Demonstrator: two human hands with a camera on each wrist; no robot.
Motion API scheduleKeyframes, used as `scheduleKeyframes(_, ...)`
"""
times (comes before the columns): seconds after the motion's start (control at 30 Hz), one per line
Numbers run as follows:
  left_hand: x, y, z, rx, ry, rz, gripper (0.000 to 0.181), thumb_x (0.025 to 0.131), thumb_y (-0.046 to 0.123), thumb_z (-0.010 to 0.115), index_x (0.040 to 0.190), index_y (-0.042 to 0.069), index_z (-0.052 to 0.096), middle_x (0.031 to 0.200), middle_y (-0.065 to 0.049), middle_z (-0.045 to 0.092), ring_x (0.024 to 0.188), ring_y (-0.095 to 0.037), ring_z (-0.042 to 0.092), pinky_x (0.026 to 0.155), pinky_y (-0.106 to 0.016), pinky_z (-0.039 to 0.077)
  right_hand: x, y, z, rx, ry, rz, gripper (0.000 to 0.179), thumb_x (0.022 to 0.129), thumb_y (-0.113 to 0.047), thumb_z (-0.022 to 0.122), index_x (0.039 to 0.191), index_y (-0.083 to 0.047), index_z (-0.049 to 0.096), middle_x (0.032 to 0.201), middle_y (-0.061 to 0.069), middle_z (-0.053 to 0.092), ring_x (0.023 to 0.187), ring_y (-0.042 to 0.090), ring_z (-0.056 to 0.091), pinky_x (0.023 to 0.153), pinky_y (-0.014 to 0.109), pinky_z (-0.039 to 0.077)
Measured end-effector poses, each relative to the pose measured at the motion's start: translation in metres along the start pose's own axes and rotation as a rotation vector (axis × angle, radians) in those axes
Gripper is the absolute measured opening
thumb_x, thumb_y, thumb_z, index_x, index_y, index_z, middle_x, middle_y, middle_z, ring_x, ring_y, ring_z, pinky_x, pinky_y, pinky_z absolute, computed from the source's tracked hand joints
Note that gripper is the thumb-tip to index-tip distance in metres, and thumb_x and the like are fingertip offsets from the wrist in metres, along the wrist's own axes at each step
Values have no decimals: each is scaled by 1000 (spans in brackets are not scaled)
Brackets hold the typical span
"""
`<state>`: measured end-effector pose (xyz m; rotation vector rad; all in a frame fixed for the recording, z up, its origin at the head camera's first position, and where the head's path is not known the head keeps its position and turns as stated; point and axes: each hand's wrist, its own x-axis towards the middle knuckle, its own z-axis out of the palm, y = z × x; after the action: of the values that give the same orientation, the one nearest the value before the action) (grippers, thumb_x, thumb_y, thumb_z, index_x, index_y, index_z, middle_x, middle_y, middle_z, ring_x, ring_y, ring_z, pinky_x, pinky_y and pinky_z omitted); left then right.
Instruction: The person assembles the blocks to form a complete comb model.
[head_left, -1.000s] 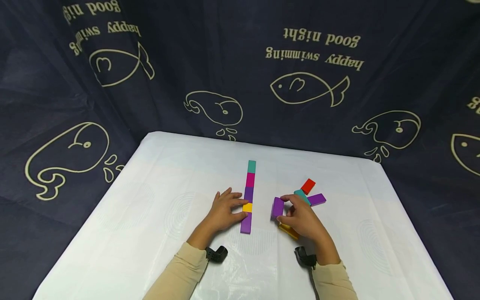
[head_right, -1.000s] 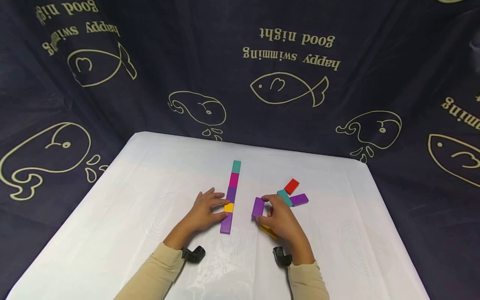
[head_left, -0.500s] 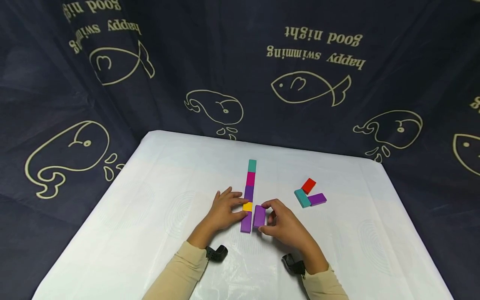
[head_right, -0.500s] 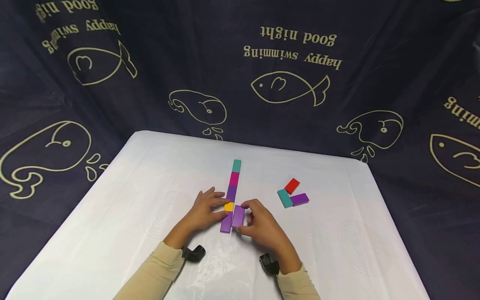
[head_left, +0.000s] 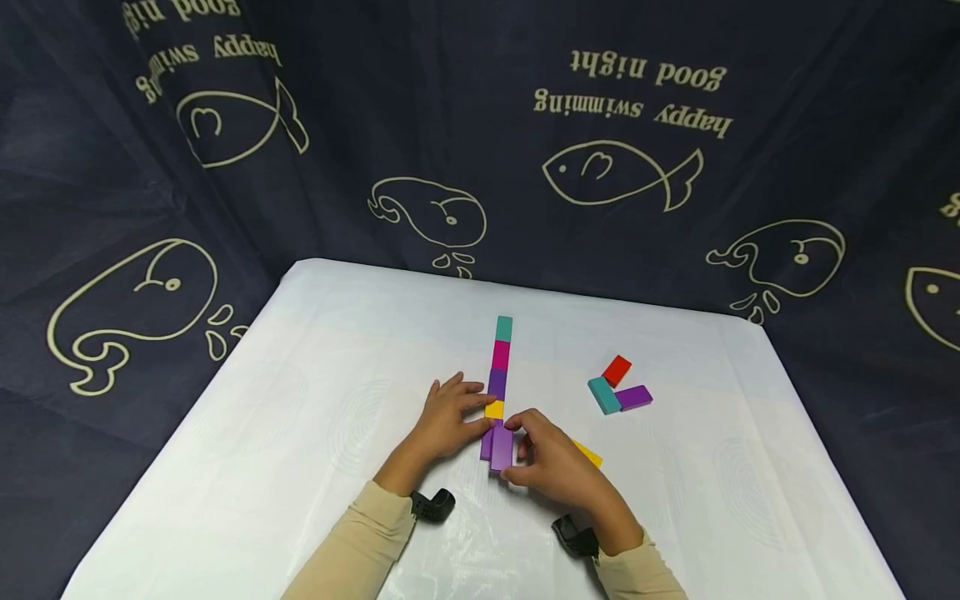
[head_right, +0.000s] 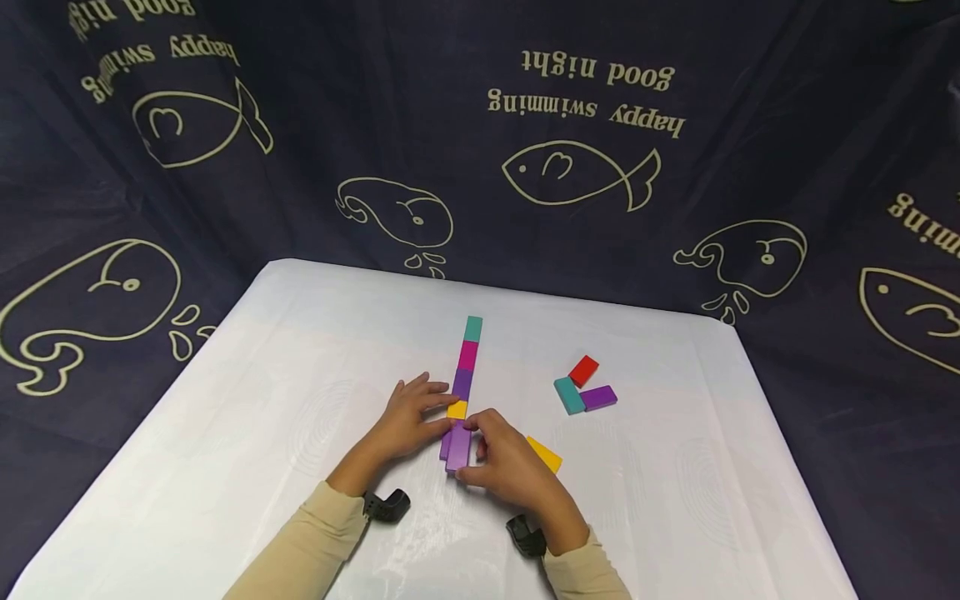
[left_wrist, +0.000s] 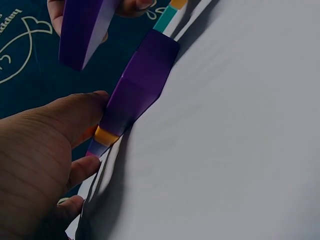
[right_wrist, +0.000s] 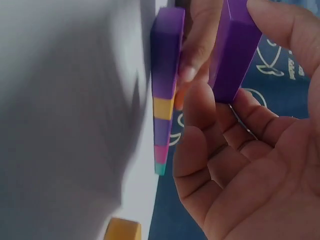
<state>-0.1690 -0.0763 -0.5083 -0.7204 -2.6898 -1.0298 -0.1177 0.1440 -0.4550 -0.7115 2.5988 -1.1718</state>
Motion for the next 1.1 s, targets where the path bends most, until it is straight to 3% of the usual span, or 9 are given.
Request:
scheduleKeyframes(0.1,0,-1,1,5,8,11,40,87,30,73,123,12,71,127,-14,63,132,-49,42,105,-74,20,0,-1,3,-12,-16,-3,54,78,-19,84,121,-10,53,100,3,55,85,18,58,70,25,48)
scheduleKeyframes(0.27,1,1,-2,-9,-33,-11,43,86,31,75,126,15,70,131,-13,62,136,-47,39,107,-73,16,0,-1,5,-33,-21,-5,54,77,-19,84,119,-10,51,99,3,54,85,19,58,72,25,49)
scheduleKeyframes(0.63,-2,1,-9,-77,-193,-62,44,82,32,77,124,20,72,146,-13,51,146,-43,20,111,-70,3,0,4,5,-39,-26,-16,54,77,-19,85,119,-12,51,99,0,53,86,18,58,72,25,49)
scheduleKeyframes(1.1,-1,-1,-7,-36,-142,-5,40,86,30,75,123,15,72,142,-14,54,142,-46,28,108,-73,12,0,4,8,-31,-70,4,55,79,-21,85,120,-11,51,99,-1,51,86,17,56,73,25,49)
